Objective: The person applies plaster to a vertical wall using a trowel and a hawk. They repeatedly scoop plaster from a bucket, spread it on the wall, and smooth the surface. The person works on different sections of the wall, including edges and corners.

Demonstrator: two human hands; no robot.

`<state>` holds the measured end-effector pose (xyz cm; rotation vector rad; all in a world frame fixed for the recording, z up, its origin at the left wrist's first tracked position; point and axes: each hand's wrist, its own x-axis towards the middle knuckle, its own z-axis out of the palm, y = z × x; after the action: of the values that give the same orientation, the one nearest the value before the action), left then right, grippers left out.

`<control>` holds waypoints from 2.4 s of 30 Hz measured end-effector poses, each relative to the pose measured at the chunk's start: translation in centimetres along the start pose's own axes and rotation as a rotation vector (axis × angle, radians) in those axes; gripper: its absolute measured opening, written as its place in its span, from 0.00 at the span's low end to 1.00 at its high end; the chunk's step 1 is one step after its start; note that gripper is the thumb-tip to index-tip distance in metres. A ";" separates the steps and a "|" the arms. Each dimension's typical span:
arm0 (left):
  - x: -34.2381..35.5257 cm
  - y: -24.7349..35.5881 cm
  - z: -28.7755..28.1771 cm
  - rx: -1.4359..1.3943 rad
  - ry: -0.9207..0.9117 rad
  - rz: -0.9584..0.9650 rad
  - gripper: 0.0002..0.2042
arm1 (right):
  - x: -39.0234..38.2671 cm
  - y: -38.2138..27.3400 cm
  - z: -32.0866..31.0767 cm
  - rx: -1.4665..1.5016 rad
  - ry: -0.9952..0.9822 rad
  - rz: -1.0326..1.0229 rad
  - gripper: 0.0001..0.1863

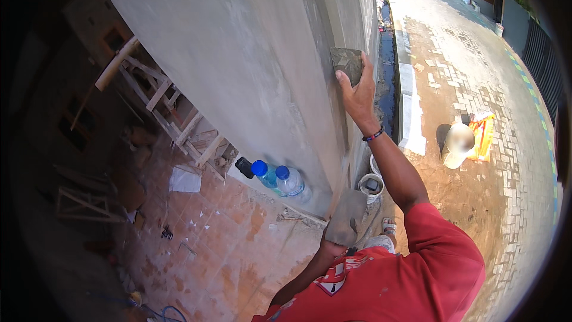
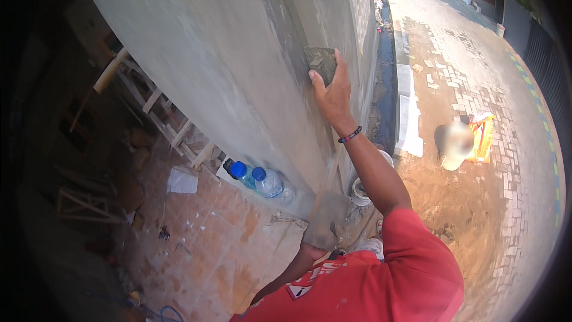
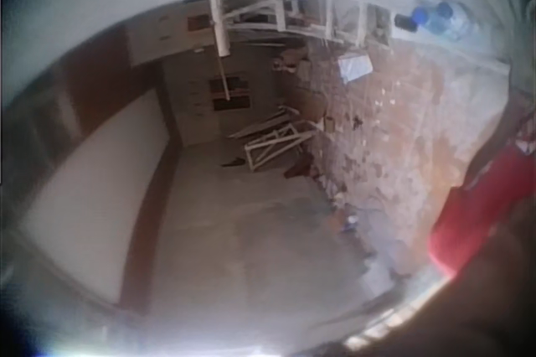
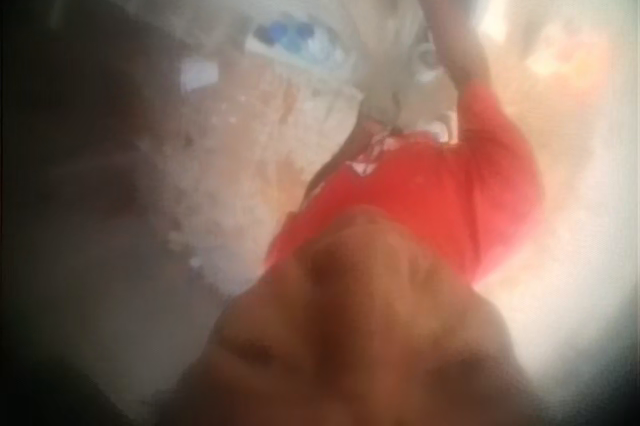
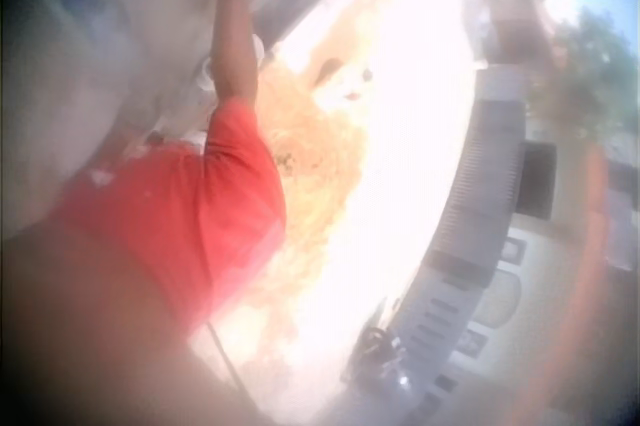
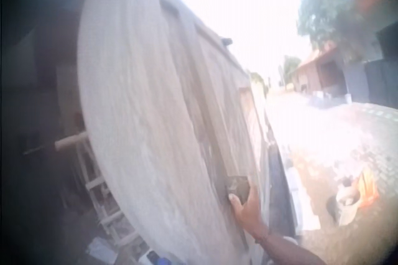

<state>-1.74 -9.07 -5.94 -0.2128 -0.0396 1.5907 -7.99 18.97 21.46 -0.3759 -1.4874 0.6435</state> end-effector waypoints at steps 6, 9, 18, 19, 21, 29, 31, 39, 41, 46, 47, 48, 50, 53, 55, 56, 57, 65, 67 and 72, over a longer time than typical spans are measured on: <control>-0.3 -0.2 0.3 -0.006 -0.020 -0.033 0.17 | 0.4 -0.7 -2.0 0.169 -0.002 -0.035 0.35; -0.1 -0.3 -0.6 0.014 0.008 -0.010 0.17 | 6.7 -5.0 -0.4 0.197 0.068 -0.198 0.36; -0.1 -0.9 0.8 0.069 0.087 0.075 0.16 | 0.9 0.7 0.5 0.023 0.022 -0.065 0.36; -0.3 -1.1 0.7 0.051 0.092 0.071 0.16 | -0.5 0.8 -0.6 0.044 -0.015 -0.027 0.36; -0.3 -0.9 1.1 0.026 0.089 0.063 0.16 | -1.3 0.5 -1.7 0.092 -0.081 0.033 0.35; 1.6 -1.9 1.6 0.071 0.147 0.085 0.16 | 16.0 -10.5 0.8 0.120 0.163 -0.387 0.34; 1.7 -2.1 1.7 0.093 0.167 0.123 0.17 | 18.3 -13.2 1.5 0.180 0.202 -0.379 0.32; 2.6 -1.7 1.5 -0.045 -0.068 -0.024 0.18 | 8.4 -4.5 1.6 0.035 0.073 -0.248 0.35; 3.0 -1.9 2.0 -0.032 -0.070 -0.035 0.18 | 4.8 -1.9 0.0 -0.008 -0.008 -0.178 0.35; 2.8 -1.6 2.2 -0.021 -0.064 -0.030 0.18 | 10.2 -7.0 0.3 0.179 0.091 -0.304 0.36; 2.9 -1.7 2.1 -0.020 -0.064 -0.026 0.18 | 13.1 -8.6 0.6 0.166 0.125 -0.366 0.37; 3.2 -1.7 1.7 -0.019 -0.066 -0.023 0.18 | 16.3 -9.5 1.2 0.156 0.162 -0.427 0.37; 3.7 -1.7 0.8 0.005 -0.016 0.013 0.18 | 20.2 -12.8 1.7 0.140 0.177 -0.435 0.35; 4.1 -0.8 -1.1 0.066 0.099 0.077 0.17 | 21.4 -15.8 2.4 0.123 0.119 -0.315 0.33; 4.6 -1.0 -0.5 0.061 0.083 0.055 0.17 | 20.1 -13.1 2.6 0.087 0.086 -0.316 0.36; 4.2 -1.6 1.3 0.031 0.025 0.024 0.16 | 18.5 -11.4 2.6 0.080 0.098 -0.322 0.36; 4.1 -1.7 2.6 0.002 -0.036 -0.004 0.16 | 16.7 -9.8 2.6 0.078 0.109 -0.331 0.36; 3.8 -0.5 2.6 0.065 -0.046 0.008 0.15 | 16.9 -9.9 1.9 0.268 0.176 -0.425 0.37; 3.9 -0.4 2.1 0.060 -0.011 0.045 0.15 | 18.4 -12.4 1.9 0.254 0.191 -0.485 0.35; 3.1 -0.7 3.0 0.111 0.028 0.116 0.16 | 19.9 -14.1 2.8 0.227 0.172 -0.430 0.31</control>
<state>-1.59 -5.64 -3.23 -0.1534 0.0837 1.6999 -9.15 19.56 45.97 0.0657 -1.2610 0.4167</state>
